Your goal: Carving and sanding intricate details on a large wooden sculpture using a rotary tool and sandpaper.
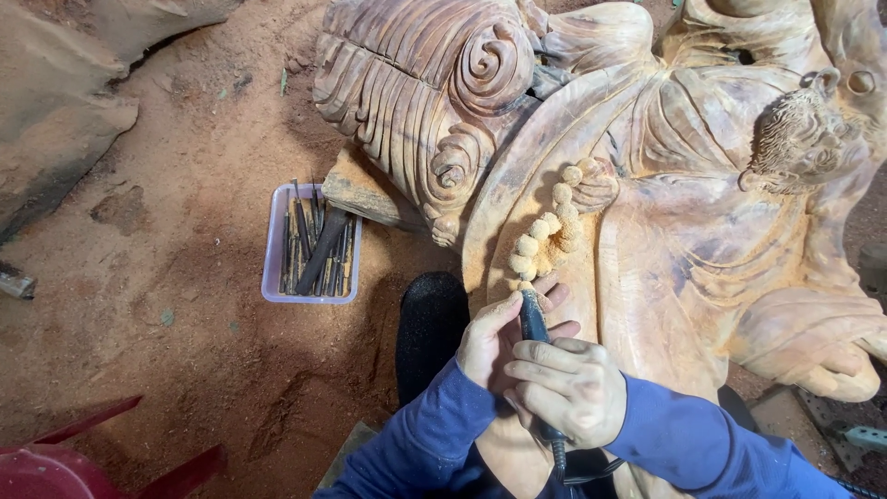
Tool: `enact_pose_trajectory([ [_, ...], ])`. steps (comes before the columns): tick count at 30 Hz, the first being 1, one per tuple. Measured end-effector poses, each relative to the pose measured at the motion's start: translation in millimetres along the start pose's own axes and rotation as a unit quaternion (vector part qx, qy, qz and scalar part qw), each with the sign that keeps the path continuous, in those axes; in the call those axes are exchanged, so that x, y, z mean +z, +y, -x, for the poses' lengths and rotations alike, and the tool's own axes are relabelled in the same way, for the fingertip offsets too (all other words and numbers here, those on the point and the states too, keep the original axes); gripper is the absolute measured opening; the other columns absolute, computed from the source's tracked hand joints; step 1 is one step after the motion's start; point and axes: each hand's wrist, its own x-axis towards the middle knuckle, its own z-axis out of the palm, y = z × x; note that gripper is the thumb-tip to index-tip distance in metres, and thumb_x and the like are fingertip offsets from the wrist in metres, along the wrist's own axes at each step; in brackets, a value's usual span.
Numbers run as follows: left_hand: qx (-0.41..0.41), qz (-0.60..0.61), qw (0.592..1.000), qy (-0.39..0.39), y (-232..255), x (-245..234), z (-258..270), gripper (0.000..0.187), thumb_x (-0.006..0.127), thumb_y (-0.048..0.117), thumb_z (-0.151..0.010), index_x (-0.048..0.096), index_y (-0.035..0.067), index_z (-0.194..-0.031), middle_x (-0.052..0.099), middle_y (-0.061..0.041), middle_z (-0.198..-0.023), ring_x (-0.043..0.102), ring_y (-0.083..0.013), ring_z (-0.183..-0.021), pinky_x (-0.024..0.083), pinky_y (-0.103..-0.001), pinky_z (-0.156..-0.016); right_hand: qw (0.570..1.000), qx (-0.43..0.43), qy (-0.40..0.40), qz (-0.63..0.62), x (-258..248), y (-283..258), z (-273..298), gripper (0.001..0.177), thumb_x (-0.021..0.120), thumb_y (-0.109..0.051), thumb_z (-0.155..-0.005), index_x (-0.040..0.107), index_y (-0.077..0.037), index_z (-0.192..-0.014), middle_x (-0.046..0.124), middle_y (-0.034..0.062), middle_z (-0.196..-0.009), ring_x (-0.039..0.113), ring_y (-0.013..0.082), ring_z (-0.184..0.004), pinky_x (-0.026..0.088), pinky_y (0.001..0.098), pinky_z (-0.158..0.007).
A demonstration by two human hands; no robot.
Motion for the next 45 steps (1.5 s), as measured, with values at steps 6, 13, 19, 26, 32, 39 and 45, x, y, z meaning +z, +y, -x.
enact_pose_trajectory([
  [6,0.002,0.005,1.0,0.004,-0.6,1.1,2.1,0.073,0.056,0.042,-0.092,0.041,0.01,-0.155,0.042,-0.019,-0.159,0.042,-0.0292,-0.146,0.038,-0.044,-0.118,1.0,0.001,0.008,0.003,1.1,-0.7,-1.7,0.04,0.046,-0.025,-0.108,0.067,-0.005,-0.081,0.074,0.0119,-0.093,0.075,0.0292,-0.091,0.061,0.0348,-0.068],
  [13,-0.03,0.008,0.999,0.026,2.3,-1.1,3.2,0.072,0.056,0.046,-0.091,0.044,0.015,-0.155,0.046,-0.015,-0.159,0.058,-0.0384,-0.122,0.043,-0.043,-0.112,1.0,-0.004,0.004,0.006,1.8,1.6,-3.1,0.035,0.049,-0.021,-0.107,0.067,-0.004,-0.081,0.074,0.0121,-0.094,0.075,0.0287,-0.091,0.061,0.0353,-0.072],
  [19,-0.031,0.037,0.999,0.023,2.3,-6.2,2.9,0.07,0.056,0.045,-0.093,0.048,0.009,-0.152,0.048,-0.021,-0.155,0.059,-0.0335,-0.122,0.043,-0.039,-0.113,1.0,-0.005,-0.004,0.001,3.7,3.7,-3.6,0.036,0.048,-0.021,-0.107,0.067,-0.004,-0.082,0.074,0.013,-0.096,0.075,0.0296,-0.094,0.061,0.0378,-0.075],
  [26,-0.069,0.031,0.995,0.06,5.3,1.4,8.9,0.067,0.049,0.048,-0.094,0.053,0.006,-0.146,0.047,-0.024,-0.155,0.041,-0.0409,-0.145,0.031,-0.041,-0.124,0.999,0.016,-0.036,-0.013,9.6,3.5,1.0,0.038,0.043,-0.026,-0.109,0.069,-0.001,-0.094,0.072,0.0127,-0.104,0.072,0.0304,-0.103,0.059,0.0398,-0.077],
  [32,-0.061,0.027,0.996,0.052,8.2,-0.4,7.5,0.066,0.048,0.048,-0.095,0.053,0.005,-0.146,0.05,-0.02,-0.154,0.045,-0.0352,-0.144,0.032,-0.039,-0.123,0.999,0.015,-0.034,0.012,13.2,-0.2,-4.1,0.037,0.044,-0.024,-0.108,0.068,-0.002,-0.091,0.072,0.0141,-0.104,0.073,0.0299,-0.101,0.059,0.039,-0.075],
  [39,-0.023,0.033,0.999,0.006,5.6,-6.8,4.2,0.063,0.044,0.041,-0.099,0.051,-0.002,-0.144,0.049,-0.02,-0.154,0.04,-0.029,-0.15,0.028,-0.044,-0.126,0.998,0.014,-0.032,0.046,18.1,-3.3,-9.2,0.034,0.044,-0.017,-0.107,0.066,-0.005,-0.084,0.072,0.013,-0.101,0.073,0.0285,-0.097,0.054,0.0359,-0.07],
  [45,-0.027,0.039,0.998,0.04,3.0,-1.5,8.4,0.061,0.044,0.044,-0.099,0.058,-0.001,-0.137,0.052,-0.021,-0.152,0.046,-0.0283,-0.146,0.03,-0.038,-0.125,0.999,0.015,-0.04,0.02,18.0,0.1,-2.7,0.033,0.047,-0.02,-0.106,0.067,-0.004,-0.086,0.074,0.0141,-0.103,0.074,0.0297,-0.099,0.058,0.0384,-0.075],
])
